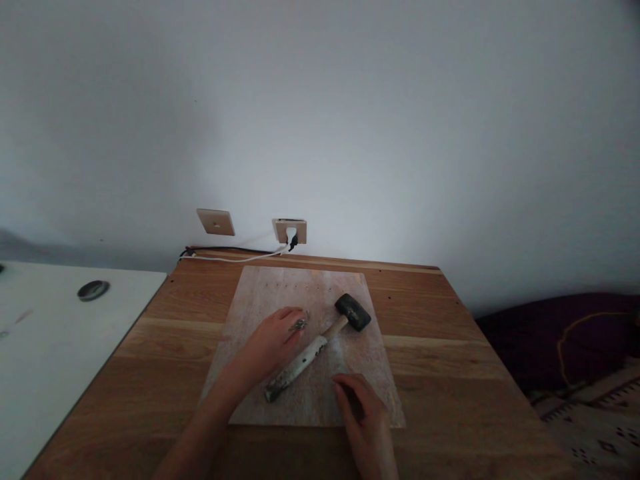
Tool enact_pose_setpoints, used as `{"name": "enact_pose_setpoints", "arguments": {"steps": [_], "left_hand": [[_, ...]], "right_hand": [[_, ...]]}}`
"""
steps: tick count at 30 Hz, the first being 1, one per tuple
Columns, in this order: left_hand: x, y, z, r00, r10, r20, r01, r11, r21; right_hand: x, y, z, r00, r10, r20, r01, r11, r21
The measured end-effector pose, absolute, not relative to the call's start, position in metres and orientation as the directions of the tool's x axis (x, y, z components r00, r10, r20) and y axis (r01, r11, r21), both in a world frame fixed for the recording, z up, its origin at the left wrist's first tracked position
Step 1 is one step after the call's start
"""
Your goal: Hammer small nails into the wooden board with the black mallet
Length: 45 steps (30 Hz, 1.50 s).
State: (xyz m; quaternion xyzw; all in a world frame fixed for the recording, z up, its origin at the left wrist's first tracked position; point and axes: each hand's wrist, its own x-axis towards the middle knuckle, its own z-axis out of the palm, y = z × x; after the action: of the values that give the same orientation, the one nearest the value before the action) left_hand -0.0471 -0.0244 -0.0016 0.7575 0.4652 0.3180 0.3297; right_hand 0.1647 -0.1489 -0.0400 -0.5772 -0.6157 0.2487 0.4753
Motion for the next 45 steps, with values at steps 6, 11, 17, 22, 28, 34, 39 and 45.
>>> {"name": "enact_pose_setpoints", "arguments": {"steps": [6,11,17,22,28,34,39,45], "left_hand": [[-0.080,-0.064,-0.021,0.294,0.906,0.304,0.696,-0.421,0.582],[-0.112,-0.102,-0.044,0.188,0.895,0.405,0.825,-0.368,0.429],[-0.133,-0.133,-0.060,0.101,0.890,0.445,0.937,-0.235,0.257],[-0.138,-0.140,-0.065,0.031,0.923,0.385,0.956,-0.139,0.258],[-0.135,-0.137,-0.059,-0.060,0.942,0.331,0.957,-0.040,0.287],[-0.173,-0.133,-0.051,-0.099,0.959,0.266,0.966,0.028,0.258],[-0.220,-0.128,-0.044,-0.171,0.959,0.227,0.968,0.121,0.220],[-0.268,-0.121,-0.035,-0.231,0.948,0.219,0.952,0.173,0.254]], "right_hand": [[0.175,-0.147,-0.038,0.077,0.946,0.315,0.512,0.233,-0.827],[0.199,-0.145,-0.048,0.068,0.924,0.376,0.664,0.239,-0.708],[0.242,-0.139,-0.066,0.039,0.925,0.379,0.877,0.150,-0.457],[0.259,-0.141,-0.081,0.047,0.957,0.287,0.927,0.065,-0.370],[0.258,-0.141,-0.090,-0.013,0.949,0.314,0.936,0.122,-0.330],[0.221,-0.138,-0.090,-0.028,0.929,0.369,0.935,0.155,-0.319],[0.165,-0.138,-0.093,-0.010,0.941,0.340,0.906,0.152,-0.395],[0.109,-0.141,-0.088,0.036,0.955,0.293,0.886,0.105,-0.452]]}}
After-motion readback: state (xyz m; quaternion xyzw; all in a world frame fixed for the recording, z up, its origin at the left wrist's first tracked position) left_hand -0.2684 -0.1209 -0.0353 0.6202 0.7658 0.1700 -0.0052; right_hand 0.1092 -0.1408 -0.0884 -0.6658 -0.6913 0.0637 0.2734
